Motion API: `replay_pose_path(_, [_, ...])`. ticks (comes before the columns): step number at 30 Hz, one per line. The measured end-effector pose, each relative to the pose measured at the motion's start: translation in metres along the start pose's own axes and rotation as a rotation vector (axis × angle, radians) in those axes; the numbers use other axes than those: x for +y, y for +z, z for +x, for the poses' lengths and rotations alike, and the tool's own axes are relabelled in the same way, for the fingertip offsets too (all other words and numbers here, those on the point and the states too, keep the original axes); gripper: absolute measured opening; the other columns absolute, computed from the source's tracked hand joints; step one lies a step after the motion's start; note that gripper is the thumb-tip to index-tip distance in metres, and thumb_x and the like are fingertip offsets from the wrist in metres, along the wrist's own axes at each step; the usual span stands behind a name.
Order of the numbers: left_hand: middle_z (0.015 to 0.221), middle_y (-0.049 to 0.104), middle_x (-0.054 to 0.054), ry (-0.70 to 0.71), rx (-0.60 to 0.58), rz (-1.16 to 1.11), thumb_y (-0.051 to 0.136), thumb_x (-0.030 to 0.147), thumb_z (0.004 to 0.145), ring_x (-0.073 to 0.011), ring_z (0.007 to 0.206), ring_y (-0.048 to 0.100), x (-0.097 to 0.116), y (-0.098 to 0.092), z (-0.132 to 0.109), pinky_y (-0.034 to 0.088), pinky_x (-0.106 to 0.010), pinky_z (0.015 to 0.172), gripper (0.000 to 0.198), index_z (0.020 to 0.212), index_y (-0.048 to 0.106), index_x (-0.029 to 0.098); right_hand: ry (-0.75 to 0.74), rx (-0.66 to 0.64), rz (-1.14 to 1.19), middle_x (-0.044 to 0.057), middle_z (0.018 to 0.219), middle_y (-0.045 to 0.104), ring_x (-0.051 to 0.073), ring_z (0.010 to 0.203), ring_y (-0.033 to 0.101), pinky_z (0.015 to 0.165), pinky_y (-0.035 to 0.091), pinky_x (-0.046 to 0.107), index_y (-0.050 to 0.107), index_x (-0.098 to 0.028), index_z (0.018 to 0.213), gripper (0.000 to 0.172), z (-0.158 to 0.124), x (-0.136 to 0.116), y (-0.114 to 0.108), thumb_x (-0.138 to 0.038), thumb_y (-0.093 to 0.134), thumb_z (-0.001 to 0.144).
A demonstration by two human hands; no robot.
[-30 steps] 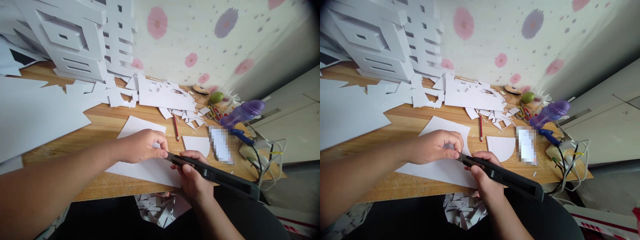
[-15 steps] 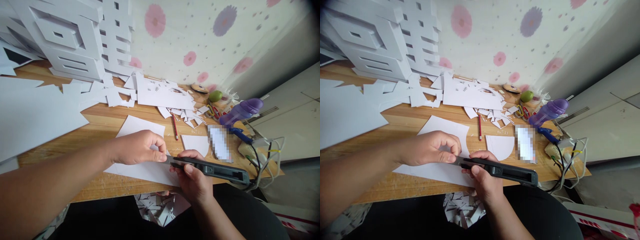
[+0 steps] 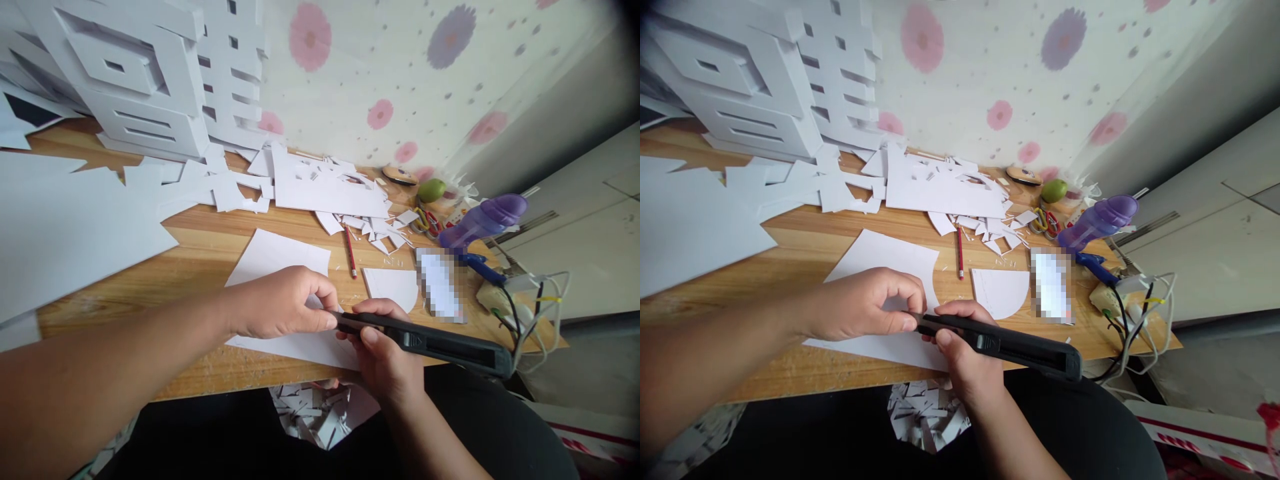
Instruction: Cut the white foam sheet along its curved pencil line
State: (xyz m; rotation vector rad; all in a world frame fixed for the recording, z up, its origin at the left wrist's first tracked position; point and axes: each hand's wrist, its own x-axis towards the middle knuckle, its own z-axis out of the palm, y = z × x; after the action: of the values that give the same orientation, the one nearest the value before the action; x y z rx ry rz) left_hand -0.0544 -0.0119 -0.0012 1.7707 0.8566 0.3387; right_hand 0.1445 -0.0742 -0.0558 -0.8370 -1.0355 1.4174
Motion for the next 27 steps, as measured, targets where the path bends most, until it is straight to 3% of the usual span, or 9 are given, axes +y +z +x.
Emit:
replay_pose_path(10, [0.08, 0.063, 0.003, -0.136, -0.02, 0.055, 0.059, 0.032, 0.072, -0.0172, 0.078, 0.056, 0.006, -0.001, -0.002, 0.041, -0.03, 0.075, 0.011, 0.076, 0.062, 0.022, -0.072, 0.026, -0.11, 0.0, 0.078, 0.076, 0.017, 0.069, 0.073, 0.065, 0.058, 0.025, 0.072, -0.026, 0.097, 0.023, -0.003, 0.006, -0.004, -0.032, 0.08, 0.076])
replay_pose_path(15, [0.069, 0.056, 0.005, -0.194, -0.068, 0.079, 0.059, 0.03, 0.071, -0.0131, 0.063, 0.047, 0.01, 0.0, -0.005, 0.036, -0.026, 0.06, 0.009, 0.075, 0.06, 0.022, -0.122, 0.125, -0.101, 0.001, 0.074, 0.075, 0.017, 0.065, 0.073, 0.06, 0.058, 0.026, 0.072, -0.025, 0.091, 0.023, 0.0, -0.005, 0.002, -0.033, 0.082, 0.072])
replay_pose_path(21, [0.076, 0.063, 0.003, -0.131, -0.005, 0.096, 0.06, 0.037, 0.075, -0.0161, 0.074, 0.054, 0.008, -0.01, -0.004, 0.039, -0.027, 0.069, 0.015, 0.075, 0.064, 0.022, -0.168, 0.243, 0.003, -0.001, 0.061, 0.07, 0.015, 0.053, 0.067, 0.051, 0.055, 0.025, 0.072, -0.023, 0.084, 0.025, 0.007, -0.02, 0.012, -0.034, 0.083, 0.064])
replay_pose_path(24, [0.077, 0.066, 0.002, -0.1, -0.126, 0.118, 0.059, 0.03, 0.071, -0.0163, 0.073, 0.057, 0.007, -0.014, -0.007, 0.041, -0.026, 0.067, 0.01, 0.074, 0.064, 0.021, -0.174, 0.239, 0.063, -0.001, 0.062, 0.07, 0.013, 0.054, 0.066, 0.053, 0.054, 0.023, 0.073, -0.023, 0.084, 0.022, 0.006, -0.021, 0.014, -0.032, 0.081, 0.065])
replay_pose_path(27, [0.072, 0.063, 0.003, -0.006, -0.359, 0.098, 0.061, 0.023, 0.067, -0.0158, 0.071, 0.057, 0.011, -0.009, -0.012, 0.041, -0.025, 0.066, 0.003, 0.069, 0.062, 0.021, -0.195, 0.257, 0.077, -0.001, 0.061, 0.067, 0.013, 0.052, 0.063, 0.052, 0.053, 0.024, 0.072, -0.022, 0.082, 0.021, 0.002, -0.018, 0.011, -0.033, 0.079, 0.066])
